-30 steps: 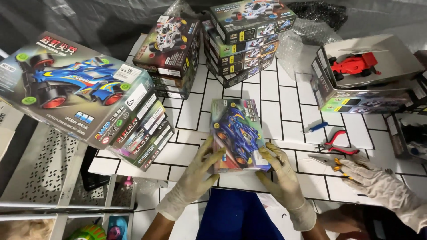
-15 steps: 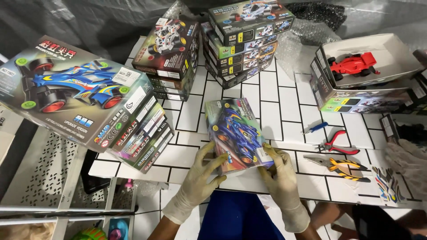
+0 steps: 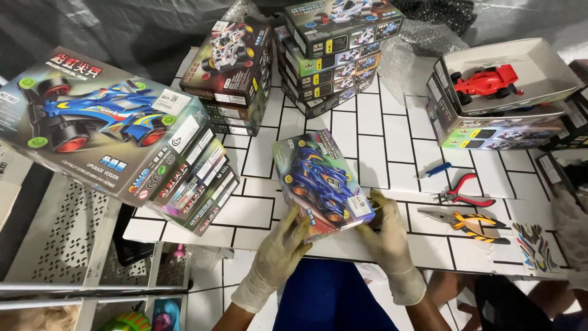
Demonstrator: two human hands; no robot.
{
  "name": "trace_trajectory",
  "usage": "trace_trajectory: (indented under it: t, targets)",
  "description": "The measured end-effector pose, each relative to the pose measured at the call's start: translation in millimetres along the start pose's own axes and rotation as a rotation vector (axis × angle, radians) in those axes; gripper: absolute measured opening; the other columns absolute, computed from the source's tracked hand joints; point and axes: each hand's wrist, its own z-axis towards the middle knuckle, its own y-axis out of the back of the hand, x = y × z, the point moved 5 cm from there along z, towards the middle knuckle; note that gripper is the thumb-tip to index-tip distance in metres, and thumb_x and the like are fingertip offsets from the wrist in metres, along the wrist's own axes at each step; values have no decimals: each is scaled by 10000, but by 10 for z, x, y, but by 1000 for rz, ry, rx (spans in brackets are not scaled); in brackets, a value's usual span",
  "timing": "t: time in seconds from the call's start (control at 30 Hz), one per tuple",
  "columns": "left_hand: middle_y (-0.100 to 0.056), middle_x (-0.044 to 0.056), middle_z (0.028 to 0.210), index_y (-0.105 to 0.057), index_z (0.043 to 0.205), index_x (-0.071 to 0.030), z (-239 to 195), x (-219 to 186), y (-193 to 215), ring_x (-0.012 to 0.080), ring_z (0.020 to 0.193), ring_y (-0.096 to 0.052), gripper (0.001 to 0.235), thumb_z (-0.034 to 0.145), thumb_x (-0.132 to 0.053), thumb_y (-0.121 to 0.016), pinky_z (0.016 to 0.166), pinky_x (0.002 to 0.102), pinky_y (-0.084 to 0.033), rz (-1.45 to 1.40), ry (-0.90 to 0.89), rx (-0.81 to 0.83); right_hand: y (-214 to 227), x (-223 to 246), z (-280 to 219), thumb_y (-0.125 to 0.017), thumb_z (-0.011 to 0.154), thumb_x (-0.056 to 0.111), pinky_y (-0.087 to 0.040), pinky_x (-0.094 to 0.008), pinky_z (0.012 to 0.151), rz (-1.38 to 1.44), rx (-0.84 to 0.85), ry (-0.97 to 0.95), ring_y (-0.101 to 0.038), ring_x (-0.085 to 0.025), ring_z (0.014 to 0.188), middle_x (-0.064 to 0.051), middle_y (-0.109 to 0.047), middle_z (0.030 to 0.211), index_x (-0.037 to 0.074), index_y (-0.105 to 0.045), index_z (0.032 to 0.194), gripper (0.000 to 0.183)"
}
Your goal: Assembling toy car components and placing them into display boxes.
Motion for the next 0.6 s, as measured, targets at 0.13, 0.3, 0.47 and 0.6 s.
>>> trace_trajectory:
  t: [0.13, 0.3, 0.47, 0.6]
  targets:
    - [-288, 194, 1648, -234, 1599, -217, 17, 52, -57, 358, 1235, -650, 698, 1022, -252, -626, 771, 407, -642, -81, 41, 59, 21, -10, 16, -803, 776, 313, -608, -315, 805, 128, 60, -202, -721, -175, 923, -66, -745, 1133, 88, -583, 1257, 576]
    - [-399, 239, 1560, -394, 1507, -21, 53, -65, 116, 329, 1374, -551, 508, 1077, -243, -549, 1026, 388, -591, -4, -69, -56, 6, -96, 2, -830, 771, 195, -561, -312, 804, 309, 86, -294, -681, -163, 933, -49, -747, 1094, 134, -610, 1220, 504]
    - [-359, 172, 1606, -452, 1448, -97, 39, -1, 151, 263, 1048, -656, 627, 898, -173, -745, 858, 419, -527, 48, -2, 7, -8, -63, -10, -749, 833, 112, -536, -275, 743, 320, 169, -305, -563, -120, 780, -17, -645, 962, 122, -558, 1430, 627]
    - [-448, 110, 1559, -559, 1314, -216, 49, -21, 235, 277, 1049, -619, 579, 800, -330, -800, 832, 418, -473, 229, 85, 11, 82, 176, 62, -820, 715, 162, -502, -301, 958, 241, 317, -339, -625, -185, 1056, -54, -548, 1459, 243, -230, 1627, 1089]
